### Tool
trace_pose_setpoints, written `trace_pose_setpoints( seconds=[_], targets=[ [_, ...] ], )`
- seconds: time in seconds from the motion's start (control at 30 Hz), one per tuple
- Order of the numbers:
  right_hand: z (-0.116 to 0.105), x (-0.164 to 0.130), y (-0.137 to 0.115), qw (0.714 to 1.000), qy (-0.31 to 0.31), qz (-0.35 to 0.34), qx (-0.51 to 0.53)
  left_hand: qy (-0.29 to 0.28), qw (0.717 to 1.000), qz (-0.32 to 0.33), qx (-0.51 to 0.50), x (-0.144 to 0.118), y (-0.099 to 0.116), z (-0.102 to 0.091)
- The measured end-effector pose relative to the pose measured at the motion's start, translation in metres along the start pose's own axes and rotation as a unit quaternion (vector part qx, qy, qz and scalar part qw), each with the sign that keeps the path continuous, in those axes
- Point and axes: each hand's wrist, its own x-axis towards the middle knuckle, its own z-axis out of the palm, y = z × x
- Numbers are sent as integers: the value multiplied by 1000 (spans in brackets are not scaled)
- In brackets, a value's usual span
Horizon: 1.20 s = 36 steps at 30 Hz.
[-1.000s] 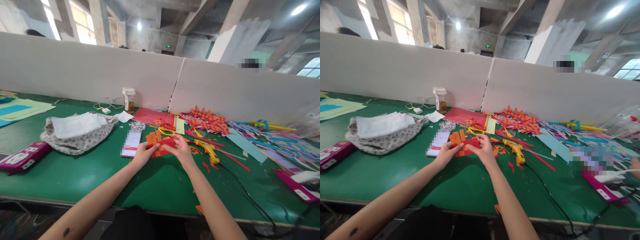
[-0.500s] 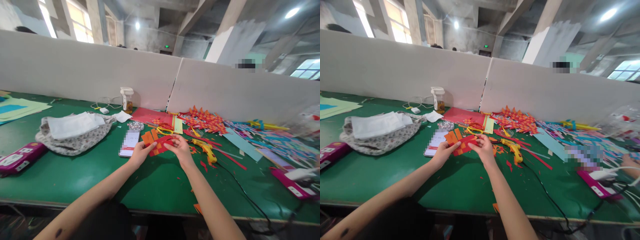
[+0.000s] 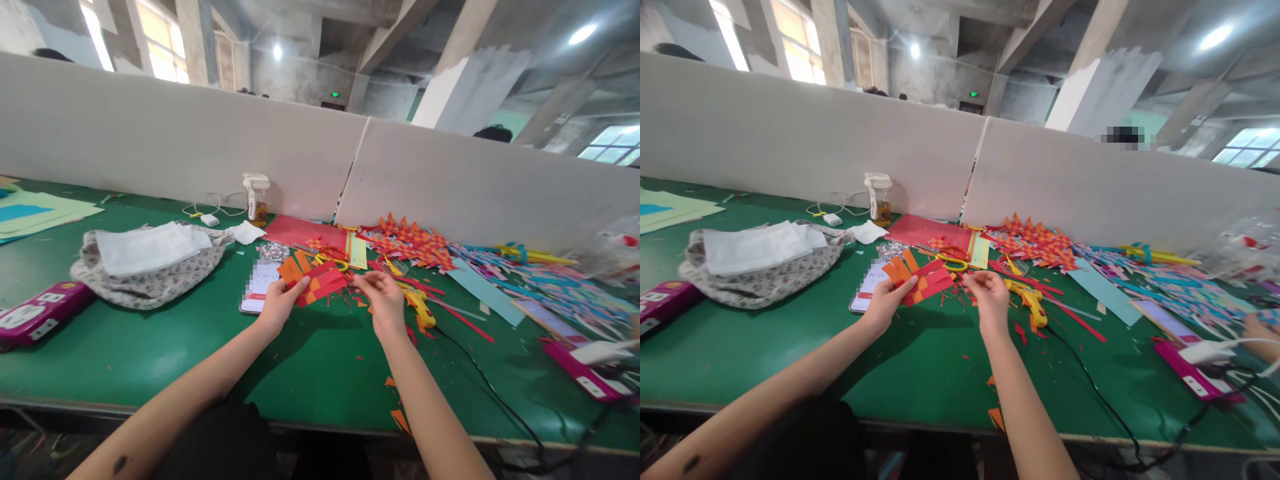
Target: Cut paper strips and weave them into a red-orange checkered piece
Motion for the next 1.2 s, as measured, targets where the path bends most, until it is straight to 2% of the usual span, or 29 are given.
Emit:
trace_pose_setpoints(
  seconds=[0.03, 0.07, 0.1, 0.13, 0.17, 0.27, 0.3, 0.33, 0.4, 0.53, 0.6, 0.63, 0.77, 0.8, 0.87, 0.93, 0.97, 1.0, 1.07, 1.13, 1.17, 1.2],
  targets=[
    [-3, 3, -1, 998, 49, -28, 17, 2, 1000, 6, 3, 0, 0, 0],
    [-5, 4, -3, 996, 68, -49, 28, -5, 1000, 9, 12, -1, 1, 0],
    [-5, 4, -5, 996, 60, -62, 35, -25, 999, 5, 26, -2, 0, 0],
    [-4, 1, -6, 997, 26, -65, 36, -59, 997, -6, 45, -4, 0, 1],
    [-1, -3, -8, 997, -34, -57, 30, -99, 993, -20, 67, -6, -1, 1],
    [9, -17, -12, 970, -241, 42, -4, -204, 967, -35, 151, -11, -2, 3],
    [11, -20, -12, 960, -273, 63, -12, -222, 958, -29, 179, -12, -2, 4],
    [12, -21, -12, 957, -279, 73, -19, -234, 951, -22, 201, -13, -2, 4],
    [11, -18, -10, 970, -231, 70, -18, -258, 939, -22, 225, -14, -1, 4],
    [1, -4, -7, 996, -60, 44, 43, -282, 930, -32, 234, -16, -1, 3],
    [0, -2, -7, 998, -26, 34, 56, -276, 931, -31, 236, -17, -2, 4],
    [0, -3, -7, 997, -40, 34, 48, -270, 933, -31, 235, -16, -2, 4],
    [6, -12, -10, 975, -213, 47, -46, -253, 941, -45, 219, -15, 1, 5],
    [7, -13, -11, 974, -215, 30, -60, -254, 944, -56, 205, -14, 2, 5],
    [6, -11, -10, 989, -134, -29, -47, -265, 946, -81, 171, -15, 6, 6],
    [2, -4, -8, 996, -16, -86, 9, -284, 942, -94, 152, -16, 8, 6],
    [-1, 0, -6, 994, 24, -101, 27, -295, 938, -98, 152, -17, 9, 6],
    [-2, 5, -5, 993, 39, -109, 21, -306, 934, -104, 150, -19, 9, 5],
    [-4, 15, -3, 992, 26, -118, -27, -313, 934, -102, 141, -21, 9, 5],
    [0, 30, -1, 980, -9, -139, -142, -298, 944, -94, 108, -21, 9, 5],
    [4, 39, 1, 959, -38, -148, -237, -286, 950, -95, 81, -20, 9, 5],
    [9, 50, 3, 922, -72, -159, -347, -270, 957, -97, 50, -19, 10, 5]
  ],
)
